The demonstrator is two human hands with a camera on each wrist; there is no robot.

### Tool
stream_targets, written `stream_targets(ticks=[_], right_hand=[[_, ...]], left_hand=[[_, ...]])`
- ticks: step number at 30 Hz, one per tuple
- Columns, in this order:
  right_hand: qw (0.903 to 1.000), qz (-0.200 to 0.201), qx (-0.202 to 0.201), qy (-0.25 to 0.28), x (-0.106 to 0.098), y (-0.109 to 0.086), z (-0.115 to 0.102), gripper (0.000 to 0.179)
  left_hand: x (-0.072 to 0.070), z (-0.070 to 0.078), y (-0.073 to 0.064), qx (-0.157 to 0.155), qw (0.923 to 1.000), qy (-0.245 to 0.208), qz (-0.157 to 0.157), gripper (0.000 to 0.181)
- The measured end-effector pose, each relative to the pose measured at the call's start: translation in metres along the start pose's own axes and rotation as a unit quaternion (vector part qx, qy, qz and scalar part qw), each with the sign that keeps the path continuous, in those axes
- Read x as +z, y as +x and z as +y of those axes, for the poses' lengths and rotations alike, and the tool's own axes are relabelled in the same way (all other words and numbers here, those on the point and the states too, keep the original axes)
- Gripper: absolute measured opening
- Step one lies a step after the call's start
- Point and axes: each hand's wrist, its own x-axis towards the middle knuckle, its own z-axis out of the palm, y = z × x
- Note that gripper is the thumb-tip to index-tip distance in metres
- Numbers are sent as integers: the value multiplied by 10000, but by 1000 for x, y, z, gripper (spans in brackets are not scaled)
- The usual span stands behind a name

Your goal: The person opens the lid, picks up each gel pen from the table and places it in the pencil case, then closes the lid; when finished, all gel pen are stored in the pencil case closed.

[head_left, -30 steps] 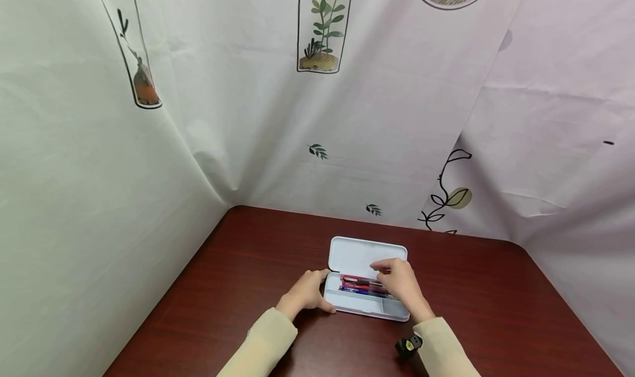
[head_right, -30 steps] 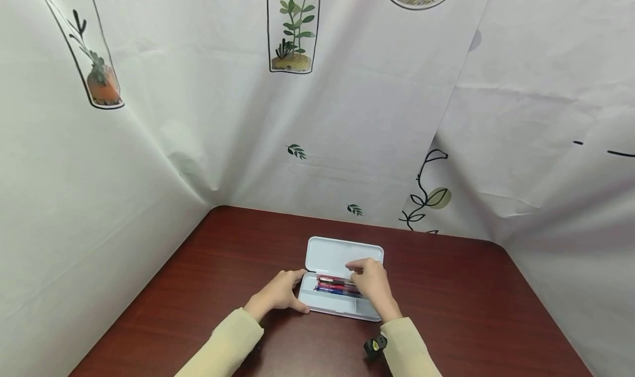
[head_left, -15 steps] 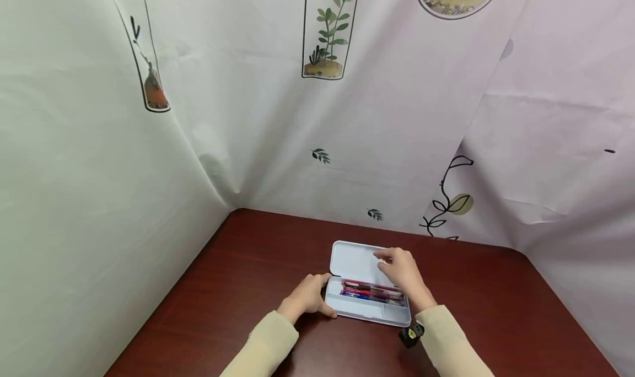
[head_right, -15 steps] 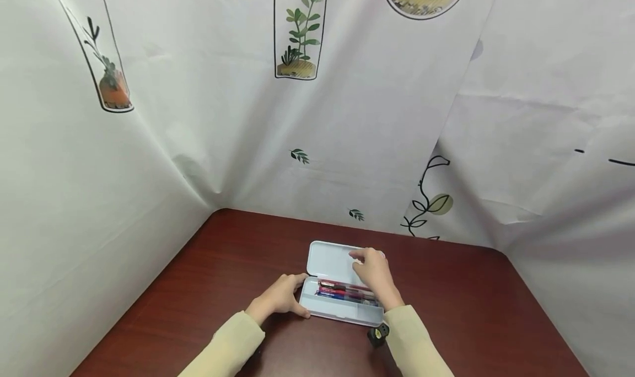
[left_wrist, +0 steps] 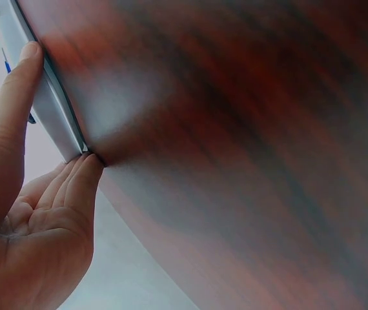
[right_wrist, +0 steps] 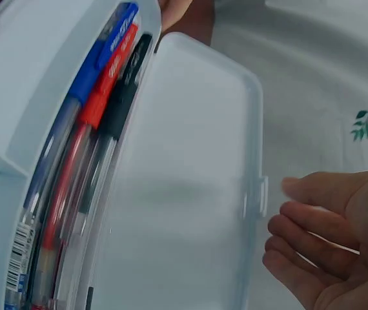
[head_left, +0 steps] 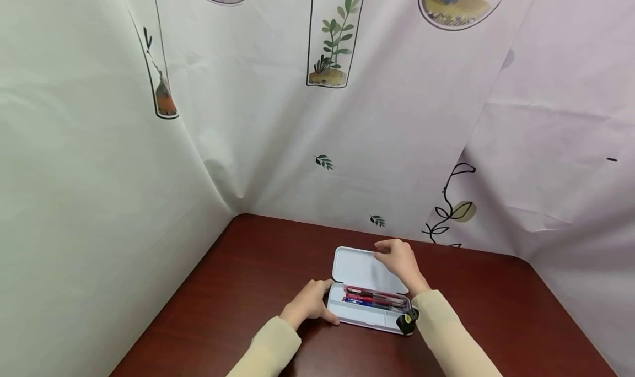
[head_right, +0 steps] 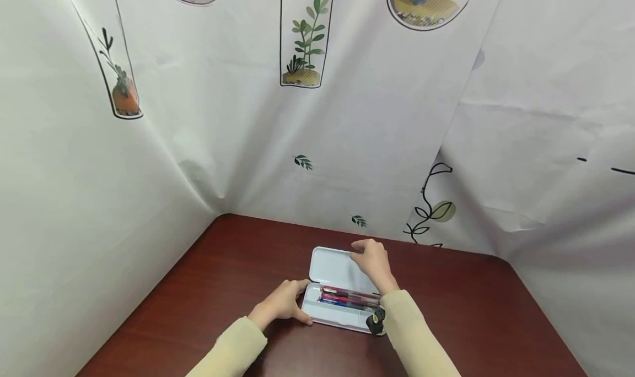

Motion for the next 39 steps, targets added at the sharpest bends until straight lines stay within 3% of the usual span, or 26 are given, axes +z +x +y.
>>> stream_targets(ticks=[9, 17, 23, 33, 39], right_hand=[[9989, -336, 180, -283, 11, 10, 17, 31], [9989, -283, 289, -220, 11, 2, 15, 26], [9990, -390, 4, -225, 4, -4, 6, 29], [9931, -1061, -445, -208, -12, -22, 0, 22], [9899, -1172, -747, -275, -12, -37, 4, 20]], left_hand=[[8, 0, -5, 5, 10000, 5, 6, 82], [10, 4, -5, -2, 10000, 2, -36, 85], [8, -1, -2, 33, 10000, 11, 3, 80], [-3, 0, 3, -87, 9996, -86, -242, 89], [-4, -3, 3, 40, 9990, -186, -409, 90]])
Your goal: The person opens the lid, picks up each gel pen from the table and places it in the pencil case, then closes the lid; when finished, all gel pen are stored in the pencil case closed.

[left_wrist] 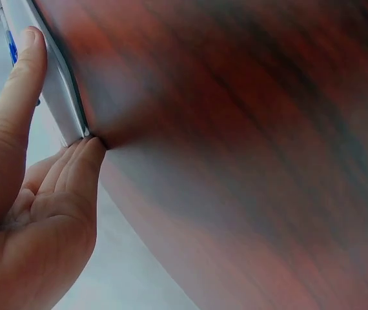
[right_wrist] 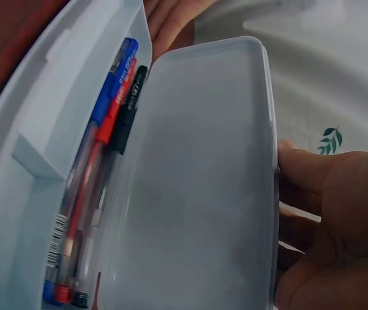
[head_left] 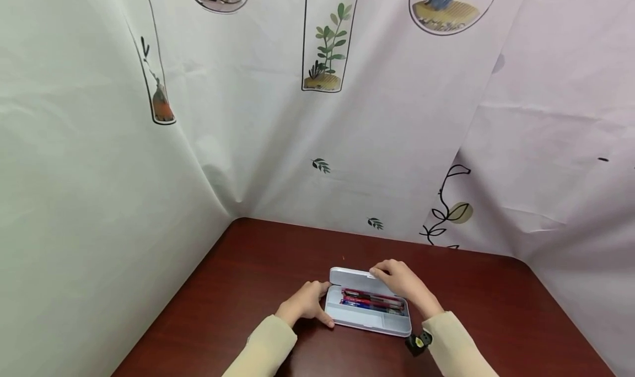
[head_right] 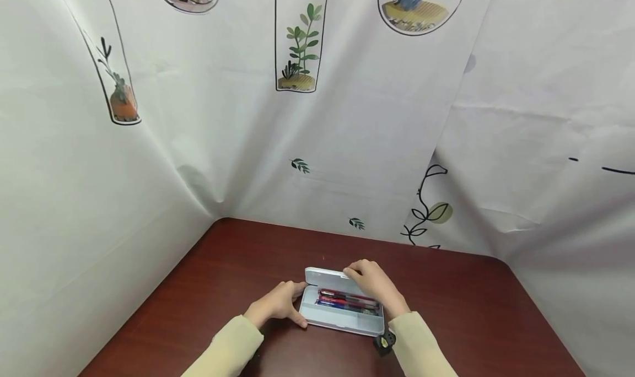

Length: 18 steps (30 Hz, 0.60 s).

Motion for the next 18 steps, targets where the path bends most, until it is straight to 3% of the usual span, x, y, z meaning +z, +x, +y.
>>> stream_targets(ticks=[8, 13, 18], right_hand=[[9992, -80, -373, 139, 7, -14, 6, 21], [9977, -102, -582, 325, 12, -25, 10, 19], [9939, -9, -1044, 351, 21, -35, 14, 19]], left_hand=[[-4, -2, -2, -255, 9958, -840, -251, 94], [-4, -1, 0, -248, 9949, -917, -331, 92], [-5, -1, 1, -125, 9949, -914, -419, 89]])
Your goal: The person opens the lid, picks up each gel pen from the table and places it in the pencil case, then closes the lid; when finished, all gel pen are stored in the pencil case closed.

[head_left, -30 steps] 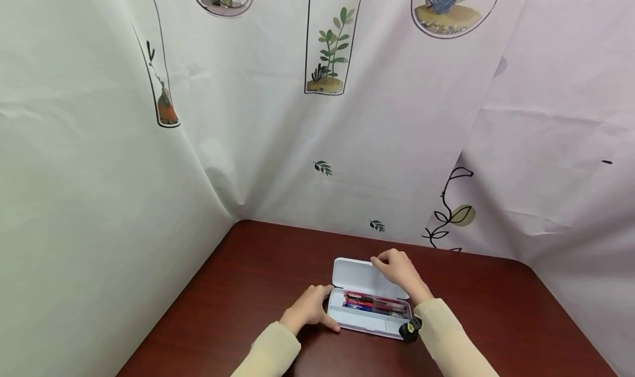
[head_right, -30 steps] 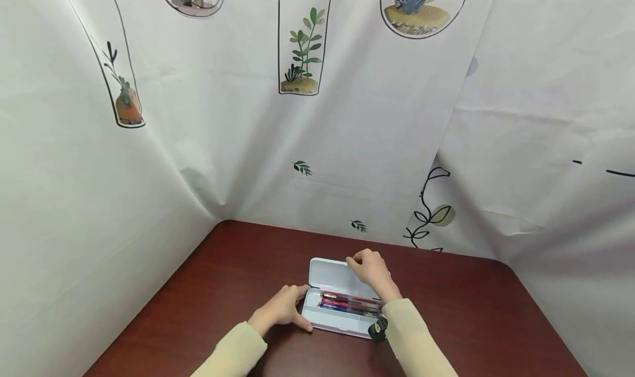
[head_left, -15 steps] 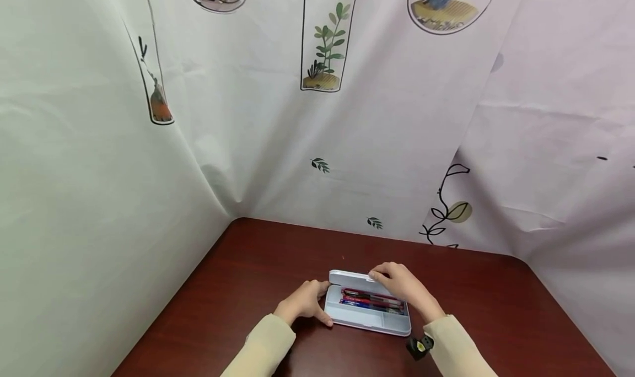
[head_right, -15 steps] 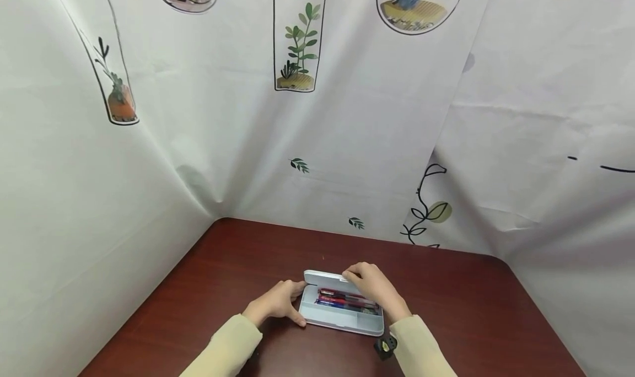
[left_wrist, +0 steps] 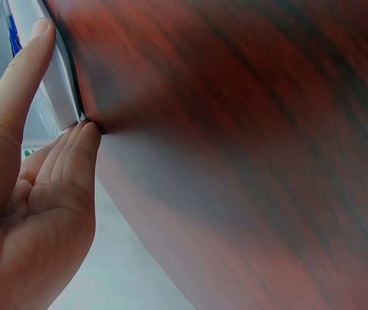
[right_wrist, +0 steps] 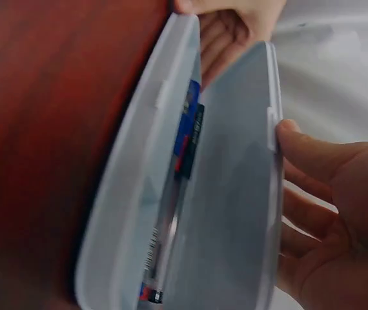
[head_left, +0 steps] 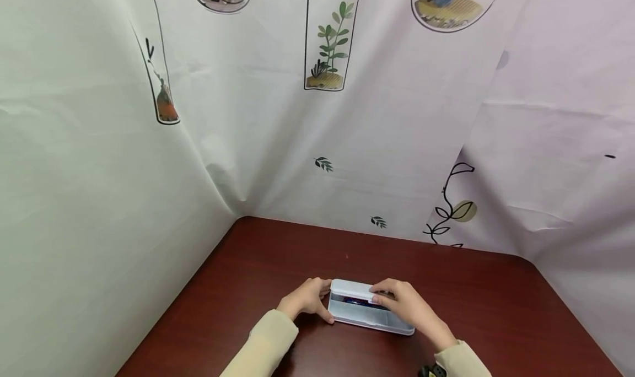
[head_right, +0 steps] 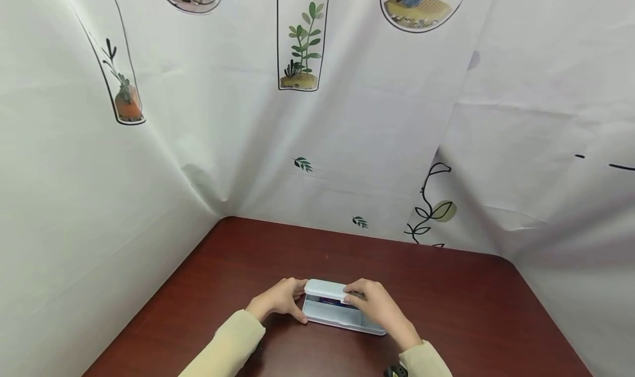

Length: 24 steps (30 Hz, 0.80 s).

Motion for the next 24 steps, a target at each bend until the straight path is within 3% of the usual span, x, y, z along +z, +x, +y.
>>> stream_targets(ticks=[7, 21, 24], right_hand=[[9978, 303, -393, -440, 16, -13, 0, 19], [9876, 524, -469, -1407, 33, -21, -11, 10], [9799, 655, -541, -1808, 34, -17, -18, 26]], left_hand=[[0, 0, 0, -94, 9998, -178, -11, 90], [3, 1, -3, -67, 9999, -153, -19, 87], [1, 2, -3, -40, 9999, -107, 7, 88]])
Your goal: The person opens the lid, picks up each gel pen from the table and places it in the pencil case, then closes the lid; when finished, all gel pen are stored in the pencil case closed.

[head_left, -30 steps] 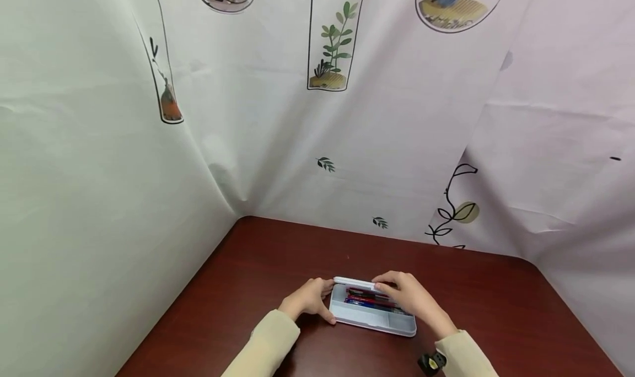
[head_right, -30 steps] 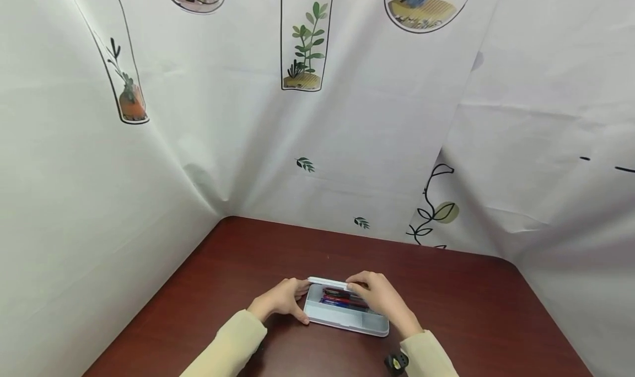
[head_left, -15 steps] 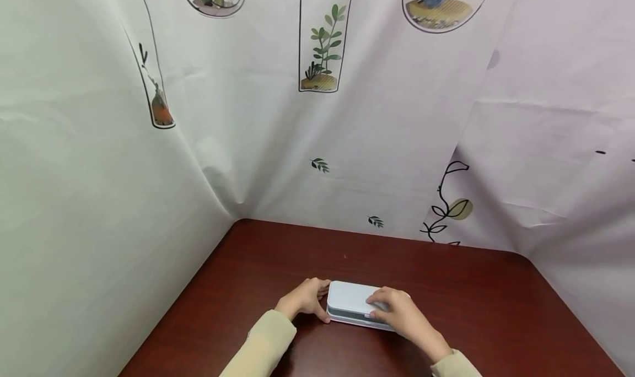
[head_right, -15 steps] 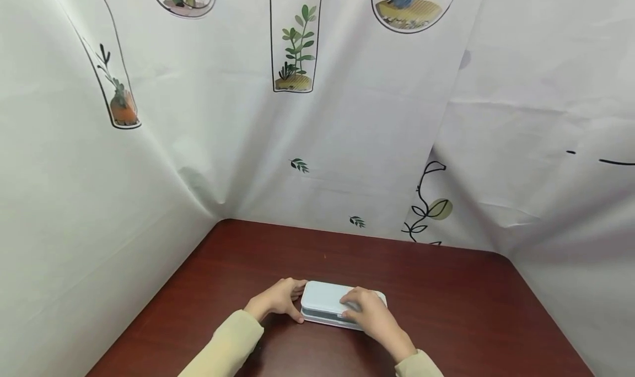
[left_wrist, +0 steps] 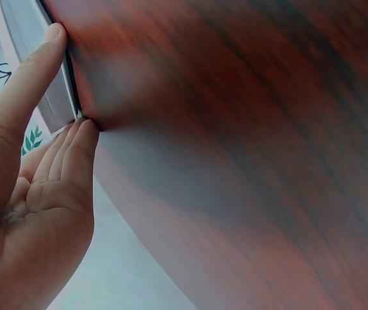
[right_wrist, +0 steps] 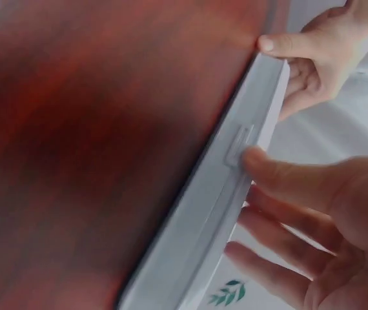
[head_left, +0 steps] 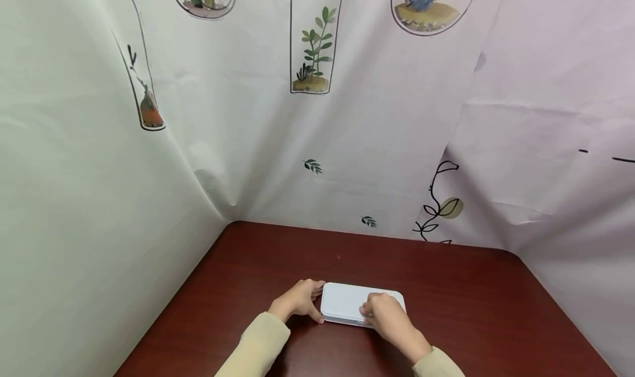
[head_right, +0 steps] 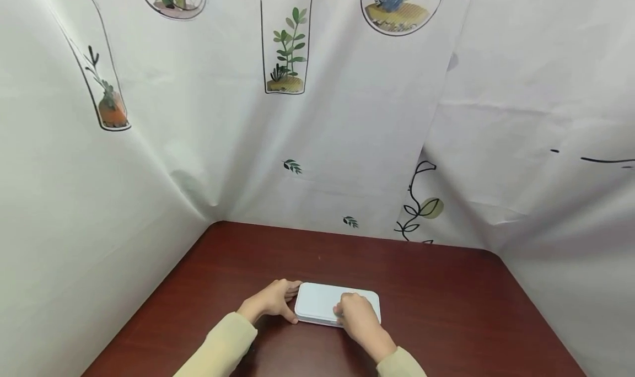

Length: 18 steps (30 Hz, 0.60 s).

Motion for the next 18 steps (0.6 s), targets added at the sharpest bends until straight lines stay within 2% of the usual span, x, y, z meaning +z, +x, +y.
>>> stream_targets(ticks=[3, 6, 9, 11, 13, 14, 16, 17, 18], right_hand=[[9996, 78, 13, -257, -2, 4, -3, 41], [9995, 150, 7, -266, -3, 6, -1, 28], [10000, 18, -25, 62, -3, 8, 1, 10], [9989, -196, -15, 426, -3, 9, 2, 12], [9960, -287, 192, 819, -4, 10, 2, 16], [9946, -239, 341, 946, -6, 10, 3, 17], [9916, 80, 653, 1111, -11, 10, 6, 18], [9897, 332, 819, 1122, -15, 9, 9, 19], [9881, 614, 944, 1047, -20, 8, 13, 20]], left_hand=[[-2, 1, 1, 42, 10000, -3, 11, 88], [-4, 3, 3, 86, 9999, 93, 1, 90], [-9, 5, 1, 2, 9994, 353, -50, 101], [-12, 6, -3, -93, 9983, 564, -137, 103], [-16, 8, -7, -129, 9966, 810, -63, 98], [-19, 8, -8, -99, 9953, 957, 100, 91], [-24, 8, -12, 92, 9883, 1307, 783, 73], [-26, 7, -13, 270, 9792, 1539, 1296, 63], [-29, 6, -13, 478, 9639, 1804, 1897, 53]])
